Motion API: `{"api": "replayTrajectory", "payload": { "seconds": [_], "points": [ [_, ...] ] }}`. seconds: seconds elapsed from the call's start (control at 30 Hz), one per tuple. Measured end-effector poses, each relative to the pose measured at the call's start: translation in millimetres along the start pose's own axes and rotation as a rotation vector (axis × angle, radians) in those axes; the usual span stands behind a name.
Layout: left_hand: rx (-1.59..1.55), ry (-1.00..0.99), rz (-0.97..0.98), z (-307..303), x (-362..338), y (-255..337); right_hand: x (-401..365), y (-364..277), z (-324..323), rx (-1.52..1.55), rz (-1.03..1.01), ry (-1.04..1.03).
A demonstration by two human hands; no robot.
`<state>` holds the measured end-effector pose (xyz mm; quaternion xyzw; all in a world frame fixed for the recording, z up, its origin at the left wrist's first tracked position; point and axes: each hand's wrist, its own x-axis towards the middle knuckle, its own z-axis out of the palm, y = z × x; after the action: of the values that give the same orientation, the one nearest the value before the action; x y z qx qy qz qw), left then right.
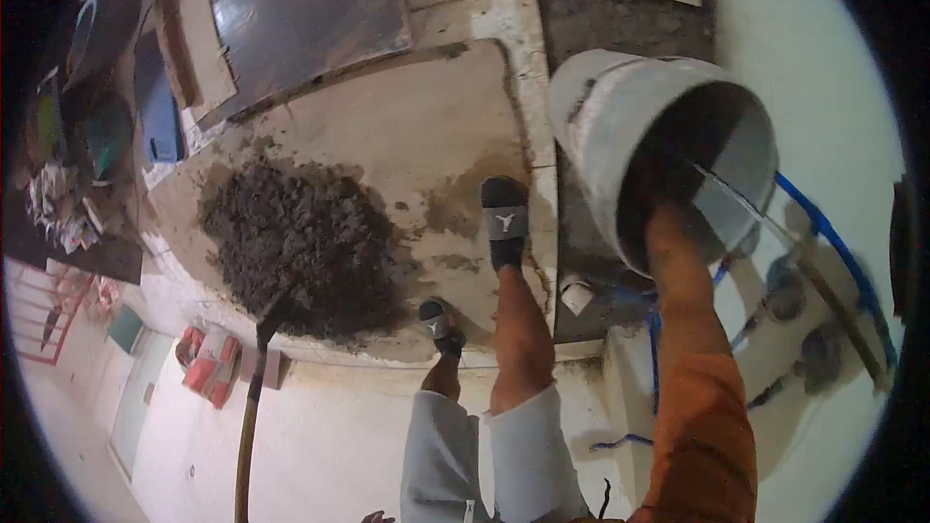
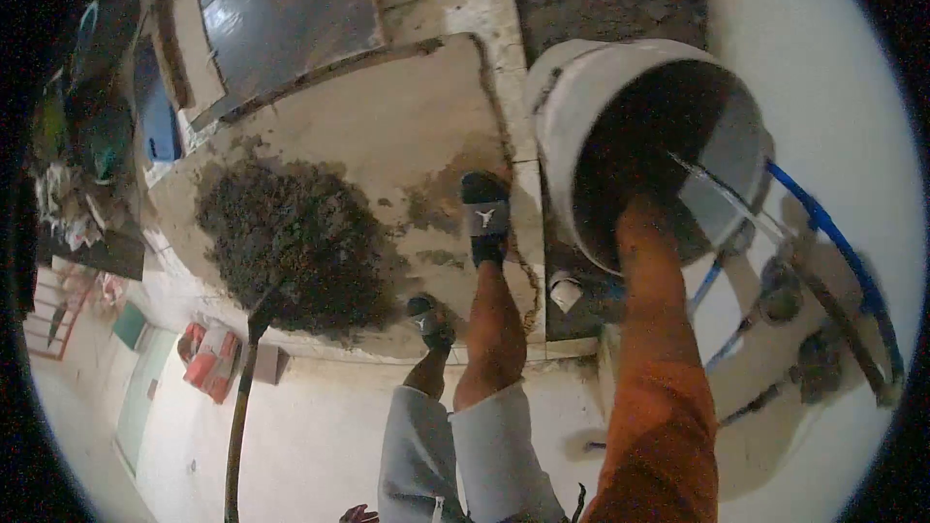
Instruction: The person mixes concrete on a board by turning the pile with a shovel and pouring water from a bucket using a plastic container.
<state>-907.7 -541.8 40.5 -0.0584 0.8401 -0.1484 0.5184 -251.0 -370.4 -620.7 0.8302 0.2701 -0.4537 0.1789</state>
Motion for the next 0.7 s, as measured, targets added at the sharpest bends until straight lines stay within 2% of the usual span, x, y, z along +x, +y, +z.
{"api": "replayTrajectory", "payload": {
  "seconds": [0.03,0.17,0.33,0.4,0.57,0.7],
  "points": [
    [-0.002,0.011,0.011,4,0,1,6,-2,5,-0.005,0.001,-0.001],
    [-0.162,0.047,-0.169,14,5,2,25,-11,21,-0.011,-0.007,-0.01],
    [-0.115,0.05,-0.212,13,25,-22,27,-14,27,0.042,-0.02,-0.02],
    [-0.064,0.135,-0.272,29,22,-5,15,-13,19,0.111,-0.025,-0.029],
    [-0.089,0.093,-0.198,32,3,-4,-40,-12,-25,0.438,-0.011,-0.088],
    [-0.143,0.038,-0.088,21,-12,-27,-129,3,-82,0.845,0.09,-0.23]
  ]
}}
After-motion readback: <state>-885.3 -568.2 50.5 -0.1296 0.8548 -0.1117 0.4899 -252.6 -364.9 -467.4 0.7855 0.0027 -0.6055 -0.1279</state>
